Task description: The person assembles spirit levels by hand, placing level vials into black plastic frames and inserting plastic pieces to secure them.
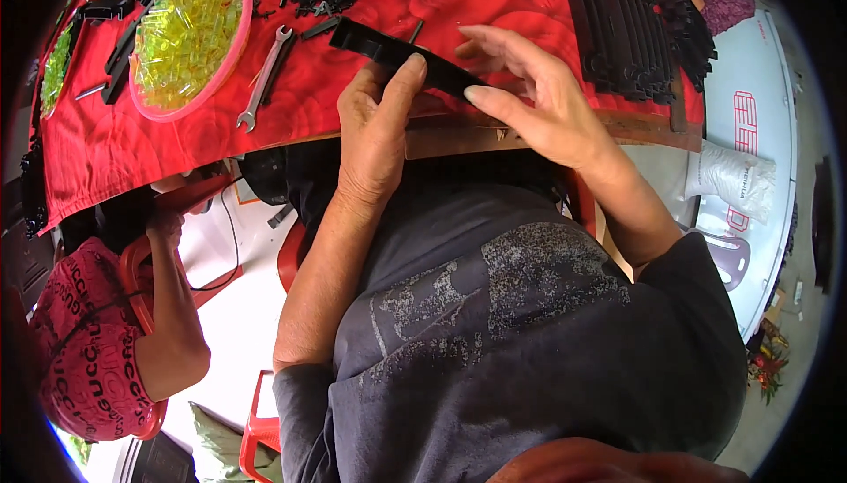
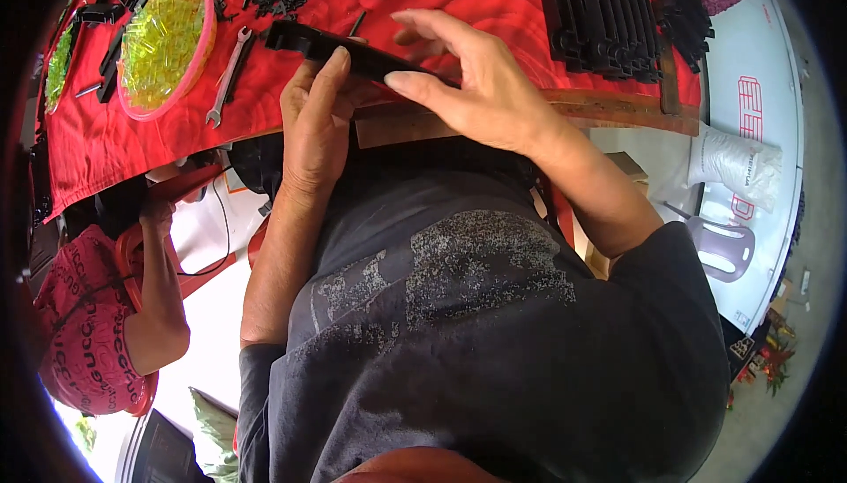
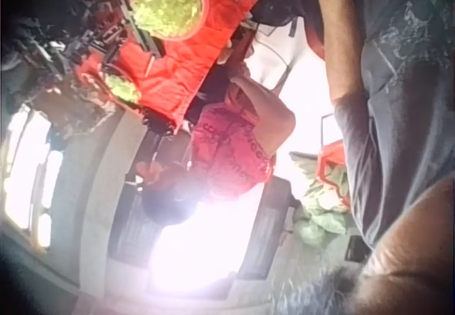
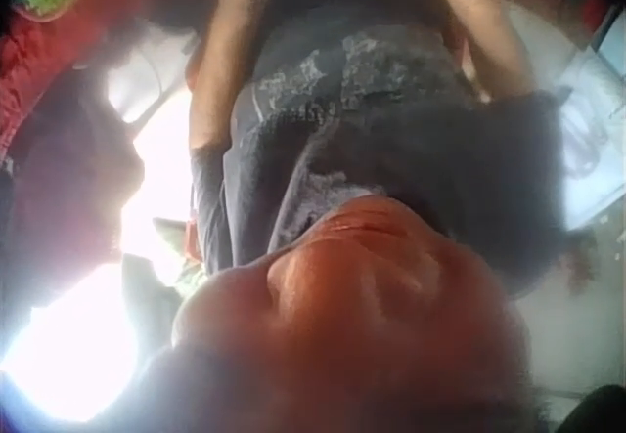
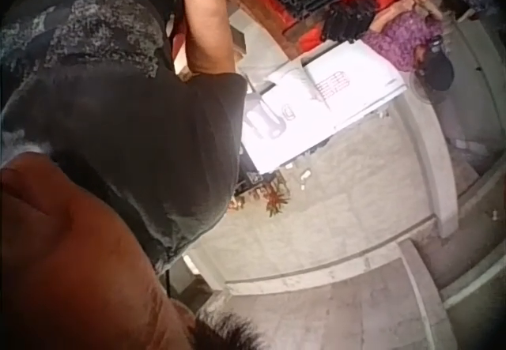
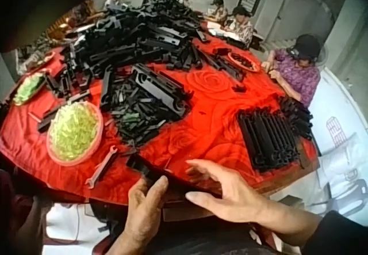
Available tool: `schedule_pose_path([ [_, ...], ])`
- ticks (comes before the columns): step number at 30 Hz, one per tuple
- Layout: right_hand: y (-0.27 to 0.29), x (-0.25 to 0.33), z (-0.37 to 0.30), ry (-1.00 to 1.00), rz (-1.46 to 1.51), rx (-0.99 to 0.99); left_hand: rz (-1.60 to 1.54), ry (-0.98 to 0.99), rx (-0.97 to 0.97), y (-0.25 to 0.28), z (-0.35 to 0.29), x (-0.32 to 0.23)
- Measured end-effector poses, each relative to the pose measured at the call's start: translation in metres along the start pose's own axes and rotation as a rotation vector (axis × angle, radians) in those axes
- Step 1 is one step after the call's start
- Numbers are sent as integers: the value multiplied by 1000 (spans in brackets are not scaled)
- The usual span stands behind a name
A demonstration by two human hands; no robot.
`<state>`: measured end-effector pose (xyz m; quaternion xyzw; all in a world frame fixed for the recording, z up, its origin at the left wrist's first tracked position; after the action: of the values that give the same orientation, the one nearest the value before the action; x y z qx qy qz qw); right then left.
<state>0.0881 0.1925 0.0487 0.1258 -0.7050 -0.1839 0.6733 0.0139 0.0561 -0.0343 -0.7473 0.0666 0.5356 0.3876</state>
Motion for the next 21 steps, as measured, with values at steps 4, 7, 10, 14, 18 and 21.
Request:
schedule_pose_path([
  [4, -3, -16, -6, -227, 210, 174, -79, 46, 86, -1, 1, 7],
  [7, -10, -18, -10, -326, 238, 246, -137, 49, 142, -4, 1, 8],
  [10, -14, -8, -10, -354, 210, 280, -232, 70, 165, -11, 0, 2],
  [14, -16, -1, -12, -352, 268, 289, -290, 112, 191, -16, -3, -3],
  [18, -15, -1, -15, -334, 326, 301, -263, 125, 199, -14, -2, 0],
  [21, -16, 0, -15, -333, 328, 306, -238, 135, 176, -12, -1, 3],
])
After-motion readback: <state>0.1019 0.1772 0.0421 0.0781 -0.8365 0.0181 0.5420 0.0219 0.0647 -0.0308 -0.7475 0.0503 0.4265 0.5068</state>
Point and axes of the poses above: each hand's wrist, its own z-axis towards the middle knuckle, its own y-axis out of the back of the hand, x = y × z, the point moved 7 cm from there along z, towards the middle knuckle, and after that the axes turned 5 degrees about x, right-handed, at the moved point
